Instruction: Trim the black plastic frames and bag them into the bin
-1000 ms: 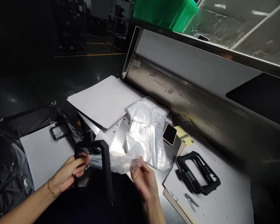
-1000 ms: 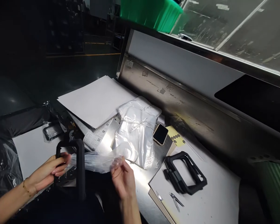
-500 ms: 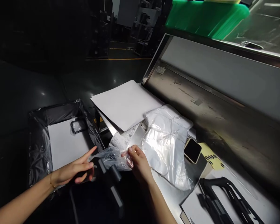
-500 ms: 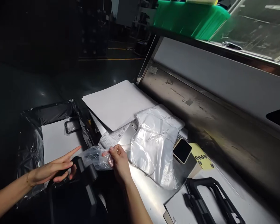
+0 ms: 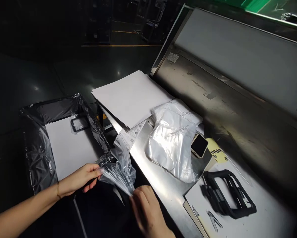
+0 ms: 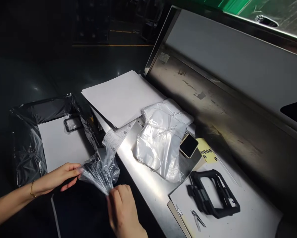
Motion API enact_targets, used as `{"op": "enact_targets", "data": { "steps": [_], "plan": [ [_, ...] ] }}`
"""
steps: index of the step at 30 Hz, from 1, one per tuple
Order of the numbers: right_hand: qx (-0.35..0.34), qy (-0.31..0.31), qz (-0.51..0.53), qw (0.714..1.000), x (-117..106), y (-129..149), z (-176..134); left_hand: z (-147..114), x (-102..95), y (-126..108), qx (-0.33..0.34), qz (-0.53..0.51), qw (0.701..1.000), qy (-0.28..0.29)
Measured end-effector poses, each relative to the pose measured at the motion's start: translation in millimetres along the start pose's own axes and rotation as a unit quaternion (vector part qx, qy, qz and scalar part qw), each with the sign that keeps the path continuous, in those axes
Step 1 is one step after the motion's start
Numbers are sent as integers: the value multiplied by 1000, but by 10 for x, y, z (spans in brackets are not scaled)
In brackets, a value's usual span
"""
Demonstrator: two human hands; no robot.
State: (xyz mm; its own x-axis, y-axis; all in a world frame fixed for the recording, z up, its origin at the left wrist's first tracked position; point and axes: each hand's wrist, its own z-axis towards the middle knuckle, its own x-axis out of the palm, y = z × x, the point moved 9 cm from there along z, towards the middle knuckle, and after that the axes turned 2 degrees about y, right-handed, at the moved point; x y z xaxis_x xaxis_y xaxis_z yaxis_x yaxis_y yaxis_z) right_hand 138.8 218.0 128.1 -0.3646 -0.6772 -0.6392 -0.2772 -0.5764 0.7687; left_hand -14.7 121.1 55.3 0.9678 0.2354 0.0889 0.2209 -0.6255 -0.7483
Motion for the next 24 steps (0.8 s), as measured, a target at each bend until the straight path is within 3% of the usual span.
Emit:
{"op": "enact_targets", "data": {
  "steps": [6, 10, 13, 18, 21, 24],
  "plan": [
    [-5, -71, -18, 997, 329, 85, -387, 139, 51, 18, -13, 44, 999, 4],
    [-10, -75, 23, 997, 653, 202, -356, 199, -102, 171, -41, 79, 995, -42],
    [29, -53, 63, 996, 769, 186, -202, 220, -243, 272, -64, 94, 992, -58],
    [122, -46, 106, 986, 616, -216, 78, 174, -332, 418, -134, 73, 988, -38],
    [124, -44, 113, 985, 518, -401, 195, 77, -338, 451, -154, 33, 987, -37],
    [101, -50, 106, 988, 395, -376, 297, -93, -360, 457, -166, -41, 985, -28]
  ]
}}
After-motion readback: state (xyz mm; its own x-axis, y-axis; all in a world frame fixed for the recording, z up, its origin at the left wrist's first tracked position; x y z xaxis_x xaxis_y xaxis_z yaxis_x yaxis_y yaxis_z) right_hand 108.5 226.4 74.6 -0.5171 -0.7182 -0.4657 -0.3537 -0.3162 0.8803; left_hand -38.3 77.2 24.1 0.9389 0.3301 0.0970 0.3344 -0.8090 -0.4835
